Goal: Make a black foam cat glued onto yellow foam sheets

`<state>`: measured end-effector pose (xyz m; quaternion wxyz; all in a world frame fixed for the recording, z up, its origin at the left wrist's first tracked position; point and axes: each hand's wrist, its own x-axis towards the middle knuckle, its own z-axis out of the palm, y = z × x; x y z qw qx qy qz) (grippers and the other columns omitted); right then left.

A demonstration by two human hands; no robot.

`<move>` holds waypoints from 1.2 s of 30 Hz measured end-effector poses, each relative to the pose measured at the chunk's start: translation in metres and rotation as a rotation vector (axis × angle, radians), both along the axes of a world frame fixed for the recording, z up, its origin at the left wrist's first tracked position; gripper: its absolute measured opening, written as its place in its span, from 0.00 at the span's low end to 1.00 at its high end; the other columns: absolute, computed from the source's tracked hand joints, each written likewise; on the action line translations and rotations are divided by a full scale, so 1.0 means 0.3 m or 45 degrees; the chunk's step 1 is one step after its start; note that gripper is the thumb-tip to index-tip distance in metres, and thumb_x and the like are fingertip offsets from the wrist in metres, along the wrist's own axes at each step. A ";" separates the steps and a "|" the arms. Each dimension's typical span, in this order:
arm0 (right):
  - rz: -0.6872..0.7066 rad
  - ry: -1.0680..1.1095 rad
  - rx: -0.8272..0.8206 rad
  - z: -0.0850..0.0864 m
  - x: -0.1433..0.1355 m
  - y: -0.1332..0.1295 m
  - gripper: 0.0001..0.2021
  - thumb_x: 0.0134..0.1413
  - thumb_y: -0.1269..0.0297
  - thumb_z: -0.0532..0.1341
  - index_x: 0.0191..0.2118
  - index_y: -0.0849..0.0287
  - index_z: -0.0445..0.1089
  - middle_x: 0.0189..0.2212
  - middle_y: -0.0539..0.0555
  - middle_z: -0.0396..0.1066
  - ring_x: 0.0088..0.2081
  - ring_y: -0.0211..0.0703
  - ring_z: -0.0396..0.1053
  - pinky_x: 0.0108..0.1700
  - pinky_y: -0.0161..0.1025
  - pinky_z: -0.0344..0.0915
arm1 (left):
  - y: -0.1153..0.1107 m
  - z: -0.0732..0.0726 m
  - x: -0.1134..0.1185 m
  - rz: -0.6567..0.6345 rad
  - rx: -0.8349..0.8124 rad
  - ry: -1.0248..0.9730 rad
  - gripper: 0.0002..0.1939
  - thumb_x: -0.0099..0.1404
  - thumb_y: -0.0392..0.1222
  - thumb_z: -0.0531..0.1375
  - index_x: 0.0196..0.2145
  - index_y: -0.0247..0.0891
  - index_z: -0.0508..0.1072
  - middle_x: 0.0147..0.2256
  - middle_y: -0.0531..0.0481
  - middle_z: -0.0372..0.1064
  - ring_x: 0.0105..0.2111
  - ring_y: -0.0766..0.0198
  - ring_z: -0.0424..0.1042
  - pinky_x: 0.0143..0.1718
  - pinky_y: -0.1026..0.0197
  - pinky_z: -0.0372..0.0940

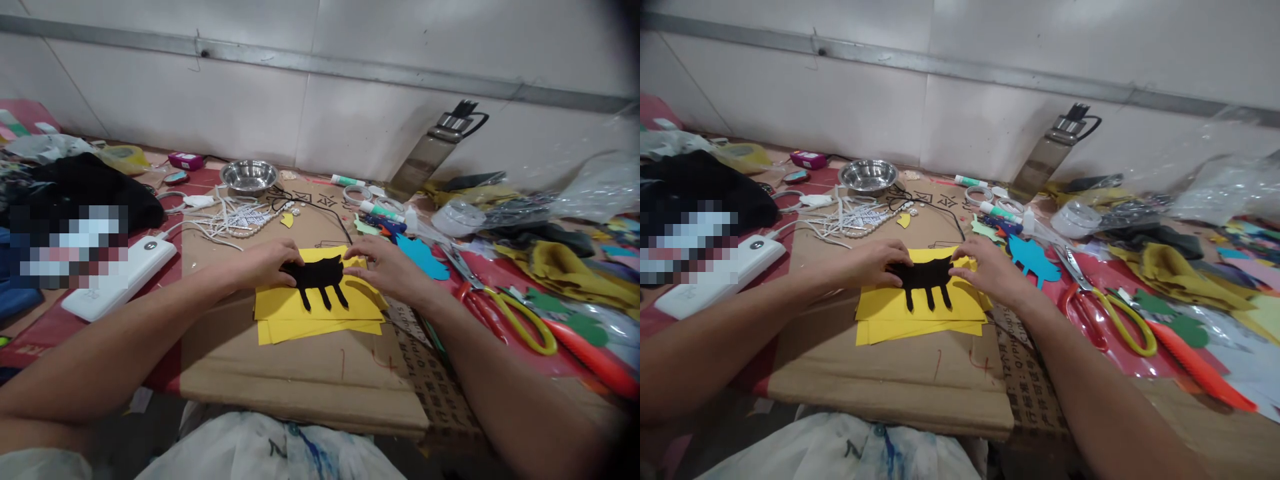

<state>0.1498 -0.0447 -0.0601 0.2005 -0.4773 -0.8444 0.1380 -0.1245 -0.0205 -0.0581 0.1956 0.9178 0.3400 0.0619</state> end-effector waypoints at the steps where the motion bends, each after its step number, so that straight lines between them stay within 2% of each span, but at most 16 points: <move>1: 0.019 0.024 0.026 -0.001 -0.005 -0.002 0.09 0.54 0.56 0.65 0.38 0.53 0.73 0.41 0.56 0.71 0.47 0.51 0.68 0.50 0.49 0.67 | 0.001 -0.002 0.000 -0.002 0.005 0.000 0.17 0.59 0.40 0.66 0.47 0.37 0.77 0.47 0.44 0.71 0.46 0.58 0.71 0.49 0.58 0.65; 4: 0.113 0.012 -0.020 -0.017 -0.027 -0.011 0.14 0.51 0.56 0.68 0.43 0.54 0.73 0.47 0.58 0.68 0.53 0.52 0.65 0.57 0.51 0.63 | 0.005 -0.008 0.000 -0.009 0.013 0.009 0.17 0.59 0.40 0.66 0.47 0.37 0.76 0.47 0.44 0.71 0.46 0.58 0.71 0.49 0.59 0.64; 7: 0.138 -0.065 -0.125 -0.042 -0.048 -0.016 0.18 0.49 0.56 0.70 0.46 0.53 0.72 0.48 0.58 0.67 0.54 0.53 0.63 0.59 0.53 0.61 | 0.010 -0.017 -0.002 -0.013 0.025 0.013 0.18 0.59 0.40 0.67 0.48 0.36 0.76 0.48 0.44 0.70 0.46 0.59 0.71 0.49 0.60 0.64; 11: 0.113 -0.065 -0.173 -0.057 -0.060 -0.019 0.17 0.50 0.56 0.69 0.46 0.52 0.72 0.49 0.57 0.66 0.53 0.52 0.64 0.58 0.52 0.62 | 0.015 -0.014 -0.007 -0.019 0.052 0.012 0.18 0.59 0.42 0.66 0.47 0.38 0.77 0.47 0.45 0.71 0.45 0.60 0.72 0.48 0.61 0.64; 14: 0.112 -0.043 -0.149 -0.053 -0.059 -0.019 0.17 0.49 0.56 0.69 0.45 0.54 0.72 0.48 0.57 0.67 0.53 0.52 0.64 0.59 0.52 0.62 | 0.015 0.009 -0.012 -0.002 0.014 -0.020 0.17 0.60 0.44 0.65 0.47 0.37 0.77 0.45 0.44 0.73 0.42 0.61 0.73 0.45 0.61 0.65; 18: 0.102 0.036 -0.036 -0.031 -0.032 -0.003 0.13 0.56 0.55 0.64 0.44 0.54 0.72 0.45 0.57 0.70 0.49 0.50 0.67 0.53 0.50 0.66 | 0.018 0.052 -0.027 0.165 0.047 -0.152 0.14 0.64 0.45 0.61 0.46 0.37 0.77 0.45 0.45 0.75 0.39 0.64 0.73 0.40 0.63 0.65; 20: 0.041 0.054 0.032 -0.015 -0.002 0.008 0.13 0.58 0.53 0.62 0.45 0.54 0.72 0.44 0.58 0.70 0.46 0.50 0.68 0.50 0.49 0.67 | 0.022 0.071 -0.040 0.293 0.092 -0.092 0.15 0.65 0.46 0.60 0.46 0.37 0.77 0.44 0.45 0.76 0.40 0.62 0.74 0.39 0.63 0.65; 23: 0.018 -0.029 0.020 0.006 0.051 0.007 0.21 0.53 0.51 0.65 0.50 0.54 0.71 0.49 0.59 0.70 0.52 0.54 0.67 0.56 0.53 0.65 | 0.029 0.095 -0.064 0.397 0.098 0.136 0.19 0.64 0.48 0.60 0.50 0.35 0.75 0.44 0.43 0.76 0.40 0.60 0.75 0.40 0.61 0.65; 26: 0.050 -0.148 -0.064 0.014 0.086 -0.024 0.32 0.45 0.47 0.70 0.56 0.53 0.68 0.57 0.60 0.66 0.60 0.59 0.61 0.62 0.57 0.59 | 0.037 0.106 -0.087 0.374 0.048 0.282 0.26 0.61 0.52 0.62 0.53 0.35 0.73 0.47 0.42 0.75 0.40 0.60 0.75 0.41 0.62 0.64; 28: 0.064 -0.180 -0.079 0.015 0.092 -0.053 0.37 0.43 0.44 0.70 0.58 0.52 0.67 0.59 0.60 0.64 0.62 0.61 0.59 0.63 0.59 0.57 | 0.044 0.103 -0.098 0.333 0.030 0.318 0.29 0.60 0.54 0.63 0.55 0.37 0.72 0.48 0.43 0.75 0.40 0.59 0.75 0.40 0.62 0.64; 32: 0.129 -0.180 -0.068 0.012 0.088 -0.088 0.39 0.43 0.41 0.69 0.60 0.52 0.66 0.61 0.61 0.62 0.64 0.61 0.56 0.65 0.59 0.55 | 0.052 0.084 -0.107 0.217 0.091 0.370 0.30 0.59 0.56 0.63 0.55 0.38 0.72 0.48 0.42 0.74 0.39 0.59 0.73 0.39 0.62 0.63; 36: 0.114 -0.256 -0.134 0.005 0.108 -0.087 0.46 0.37 0.41 0.71 0.64 0.51 0.62 0.64 0.61 0.58 0.66 0.65 0.54 0.65 0.62 0.54 | 0.049 0.081 -0.107 0.233 0.053 0.390 0.29 0.59 0.57 0.63 0.53 0.38 0.73 0.46 0.43 0.75 0.38 0.59 0.73 0.37 0.63 0.61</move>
